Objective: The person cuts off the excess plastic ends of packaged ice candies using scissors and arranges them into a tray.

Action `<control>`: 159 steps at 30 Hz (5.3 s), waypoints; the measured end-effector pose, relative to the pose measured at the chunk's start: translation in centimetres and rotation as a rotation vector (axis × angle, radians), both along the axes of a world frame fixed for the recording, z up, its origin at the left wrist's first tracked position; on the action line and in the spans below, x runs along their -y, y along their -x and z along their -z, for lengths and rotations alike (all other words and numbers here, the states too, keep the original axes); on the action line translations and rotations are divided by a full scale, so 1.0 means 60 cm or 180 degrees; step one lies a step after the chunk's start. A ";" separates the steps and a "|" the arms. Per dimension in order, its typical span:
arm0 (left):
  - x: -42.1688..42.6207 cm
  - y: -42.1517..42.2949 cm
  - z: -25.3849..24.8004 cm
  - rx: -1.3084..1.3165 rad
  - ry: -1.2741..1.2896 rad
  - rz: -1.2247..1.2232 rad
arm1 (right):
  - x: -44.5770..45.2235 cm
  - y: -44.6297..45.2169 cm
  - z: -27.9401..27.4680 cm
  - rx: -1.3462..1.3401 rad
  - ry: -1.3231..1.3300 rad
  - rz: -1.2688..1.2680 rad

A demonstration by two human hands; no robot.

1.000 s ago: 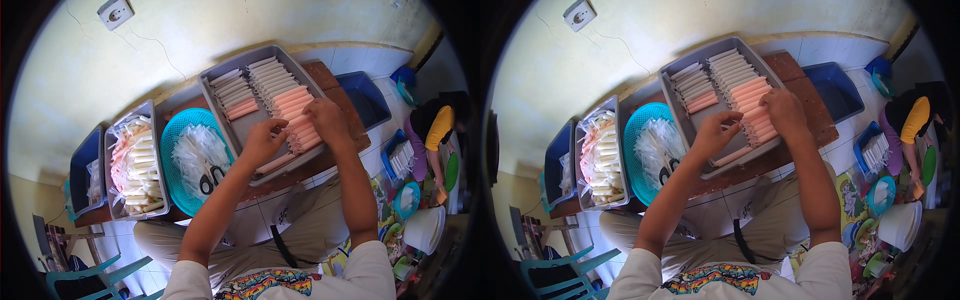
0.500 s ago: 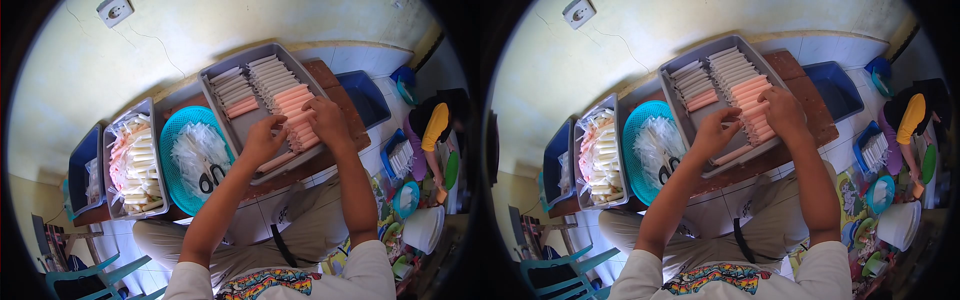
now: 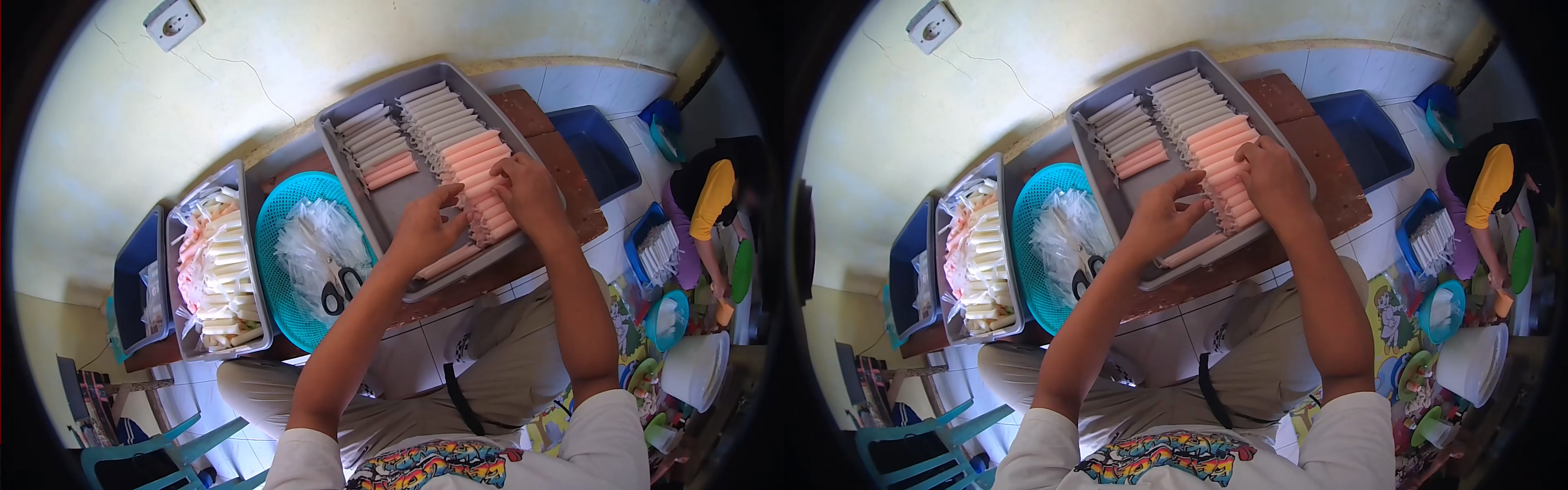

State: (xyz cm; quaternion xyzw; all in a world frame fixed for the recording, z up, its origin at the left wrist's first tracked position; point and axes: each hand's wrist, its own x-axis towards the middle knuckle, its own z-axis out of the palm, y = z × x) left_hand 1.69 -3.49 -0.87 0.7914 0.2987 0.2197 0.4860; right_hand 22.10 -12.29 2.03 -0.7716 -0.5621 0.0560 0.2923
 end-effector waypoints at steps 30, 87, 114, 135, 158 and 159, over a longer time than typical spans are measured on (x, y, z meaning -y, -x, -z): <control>0.004 0.050 -0.023 -0.0573 -0.1078 -0.0082 | -0.003 0.063 -0.015 -0.1059 0.0270 -0.0780; -0.017 0.099 -0.084 0.0174 -0.0536 -0.0481 | 0.008 0.095 -0.047 -0.1225 0.0273 -0.1473; -0.058 0.303 -0.104 0.1338 -0.0301 -0.1277 | -0.070 0.311 -0.067 -0.2017 -0.0263 -0.1752; -0.064 0.387 -0.059 0.0253 -0.0755 -0.1888 | -0.071 0.446 0.046 -0.0087 0.1301 -0.1831; -0.071 0.430 -0.088 0.0792 -0.1315 -0.2185 | -0.050 0.380 -0.022 -0.1113 0.0604 -0.2162; -0.071 0.433 -0.090 0.0706 -0.1377 -0.2226 | -0.047 0.381 -0.032 -0.1111 0.0617 -0.2190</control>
